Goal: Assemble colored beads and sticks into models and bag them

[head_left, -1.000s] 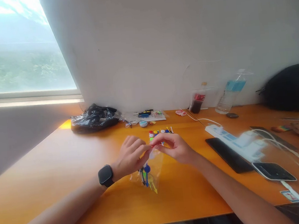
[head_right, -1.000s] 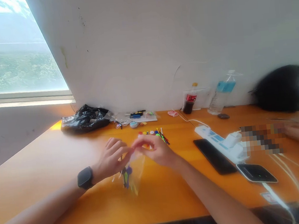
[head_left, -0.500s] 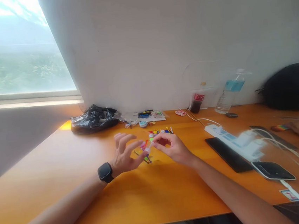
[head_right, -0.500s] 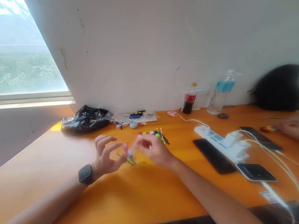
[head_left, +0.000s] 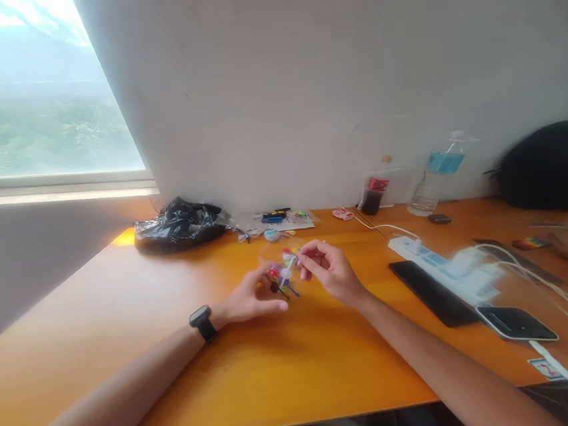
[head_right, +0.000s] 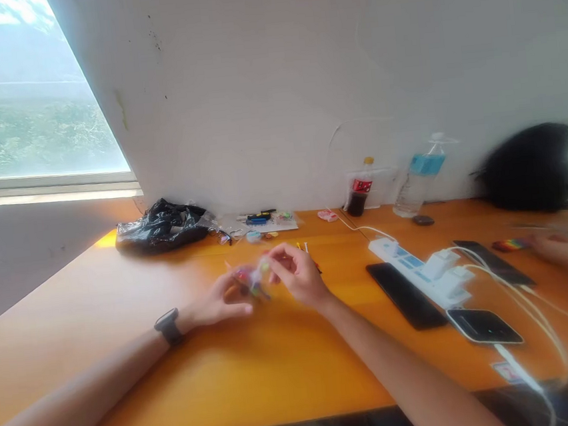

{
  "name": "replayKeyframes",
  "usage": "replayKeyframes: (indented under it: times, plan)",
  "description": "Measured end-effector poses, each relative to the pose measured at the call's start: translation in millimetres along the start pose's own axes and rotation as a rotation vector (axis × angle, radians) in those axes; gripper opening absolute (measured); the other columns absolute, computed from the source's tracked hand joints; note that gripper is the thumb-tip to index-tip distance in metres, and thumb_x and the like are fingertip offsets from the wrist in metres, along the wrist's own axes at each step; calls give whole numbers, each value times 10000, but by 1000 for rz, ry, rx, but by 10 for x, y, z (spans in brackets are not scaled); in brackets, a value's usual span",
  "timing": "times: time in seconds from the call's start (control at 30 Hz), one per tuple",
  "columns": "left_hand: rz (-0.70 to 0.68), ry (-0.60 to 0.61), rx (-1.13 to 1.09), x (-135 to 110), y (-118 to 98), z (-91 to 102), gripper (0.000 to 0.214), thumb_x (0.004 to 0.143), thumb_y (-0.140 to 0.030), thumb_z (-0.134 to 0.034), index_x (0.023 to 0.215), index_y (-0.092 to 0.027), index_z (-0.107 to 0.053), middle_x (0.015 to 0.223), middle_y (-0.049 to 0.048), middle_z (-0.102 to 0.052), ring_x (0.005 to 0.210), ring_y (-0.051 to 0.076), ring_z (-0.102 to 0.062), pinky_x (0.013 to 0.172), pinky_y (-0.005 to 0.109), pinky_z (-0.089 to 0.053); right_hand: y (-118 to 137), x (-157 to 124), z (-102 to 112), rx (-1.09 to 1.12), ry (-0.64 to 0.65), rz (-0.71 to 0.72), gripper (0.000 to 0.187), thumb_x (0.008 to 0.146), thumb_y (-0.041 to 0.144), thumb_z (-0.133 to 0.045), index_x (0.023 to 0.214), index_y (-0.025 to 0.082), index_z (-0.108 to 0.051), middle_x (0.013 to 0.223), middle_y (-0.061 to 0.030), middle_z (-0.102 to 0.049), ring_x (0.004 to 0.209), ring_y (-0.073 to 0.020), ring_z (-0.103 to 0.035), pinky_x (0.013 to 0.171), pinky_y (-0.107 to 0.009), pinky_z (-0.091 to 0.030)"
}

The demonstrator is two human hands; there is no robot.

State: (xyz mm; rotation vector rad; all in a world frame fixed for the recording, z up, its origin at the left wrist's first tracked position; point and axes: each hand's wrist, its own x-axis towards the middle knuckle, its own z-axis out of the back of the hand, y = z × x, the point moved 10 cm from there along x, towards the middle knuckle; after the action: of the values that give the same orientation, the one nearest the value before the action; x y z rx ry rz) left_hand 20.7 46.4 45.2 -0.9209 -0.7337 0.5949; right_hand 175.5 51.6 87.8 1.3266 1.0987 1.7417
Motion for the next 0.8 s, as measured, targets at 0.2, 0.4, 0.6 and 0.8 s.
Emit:
replayKeyframes:
  times: [0.2,0.4,0.6,0.8]
  plan:
    - [96,82,-282,30,72,-169,523,795,-414,-886,1178,-140,-658,1086,132,-740,976,250,-713,860,356,-564,-5,-10,-51,-21,12,-8,291,949,491,-695,920,220,-592,771,12,-637,592,-132,-610,583,-274,-497]
    - [67,30,-221,43,121,-79,484,803,-407,-881,1155,-135,-690,1047,105,-738,944,229,-697,838,325,-562,66,-45,-137,-13,47,5,288,987,491,-637,927,223,-550,820,20,-595,572,-109,-577,564,-262,-479]
    - [91,25,-195,53,160,-82,439,840,-488,-831,1032,-111,-713,899,75,-719,803,191,-660,714,280,-512,-18,-66,-202,-89,123,-50,273,990,475,-619,916,219,-556,848,11,-608,551,-95,-523,501,-235,-434]
    - [107,-18,-127,48,214,-32,413,807,-487,-856,869,-116,-685,754,11,-644,667,126,-562,611,236,-415,19,-71,-212,-209,107,47,247,962,447,-675,942,202,-689,877,-27,-664,726,-151,-600,643,-268,-482]
